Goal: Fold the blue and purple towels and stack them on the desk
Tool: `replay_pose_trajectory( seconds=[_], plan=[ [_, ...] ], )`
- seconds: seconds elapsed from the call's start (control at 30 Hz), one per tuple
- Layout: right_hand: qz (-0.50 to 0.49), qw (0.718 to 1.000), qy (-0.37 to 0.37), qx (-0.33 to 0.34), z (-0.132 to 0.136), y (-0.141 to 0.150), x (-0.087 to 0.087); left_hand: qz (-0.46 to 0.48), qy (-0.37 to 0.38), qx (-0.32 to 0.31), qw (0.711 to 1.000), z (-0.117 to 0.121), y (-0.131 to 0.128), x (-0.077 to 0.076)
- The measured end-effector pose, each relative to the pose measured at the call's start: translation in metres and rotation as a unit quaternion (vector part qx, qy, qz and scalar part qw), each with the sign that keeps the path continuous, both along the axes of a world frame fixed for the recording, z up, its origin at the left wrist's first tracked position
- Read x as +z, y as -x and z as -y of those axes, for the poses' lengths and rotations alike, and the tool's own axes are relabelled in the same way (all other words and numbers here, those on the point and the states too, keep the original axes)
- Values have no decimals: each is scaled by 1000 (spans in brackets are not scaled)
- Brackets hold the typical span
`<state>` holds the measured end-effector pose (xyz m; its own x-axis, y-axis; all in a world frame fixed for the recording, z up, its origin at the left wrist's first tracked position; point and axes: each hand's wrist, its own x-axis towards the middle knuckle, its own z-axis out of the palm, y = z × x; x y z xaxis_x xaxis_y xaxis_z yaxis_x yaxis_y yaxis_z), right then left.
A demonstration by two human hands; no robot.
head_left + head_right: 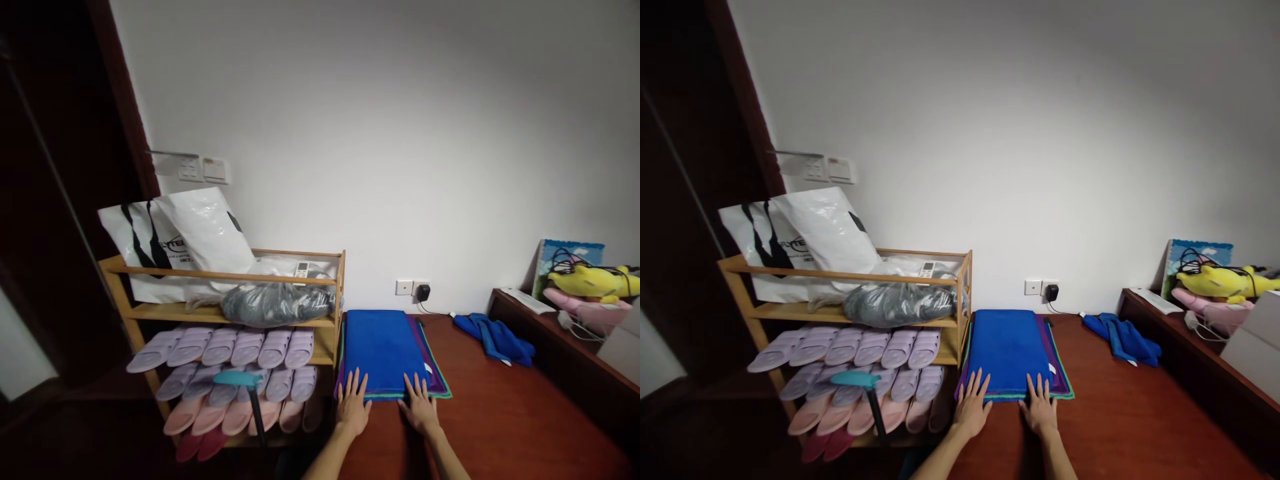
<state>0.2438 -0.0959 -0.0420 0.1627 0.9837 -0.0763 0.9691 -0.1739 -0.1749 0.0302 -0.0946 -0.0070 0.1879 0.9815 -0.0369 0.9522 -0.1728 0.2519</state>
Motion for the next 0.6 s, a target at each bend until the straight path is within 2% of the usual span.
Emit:
replay_pose_trajectory(
  seconds=[0.37,0.47,0.6],
  plan=[
    [-35,999,2,6,-1,-4,8,-14,16,0,1000,-6,2,6],
    [-50,999,6,12,13,-10,5,-19,6,3,1000,-2,0,5],
    [-75,997,-12,33,51,-22,-8,-27,-31,26,999,10,-2,-6]
  ],
)
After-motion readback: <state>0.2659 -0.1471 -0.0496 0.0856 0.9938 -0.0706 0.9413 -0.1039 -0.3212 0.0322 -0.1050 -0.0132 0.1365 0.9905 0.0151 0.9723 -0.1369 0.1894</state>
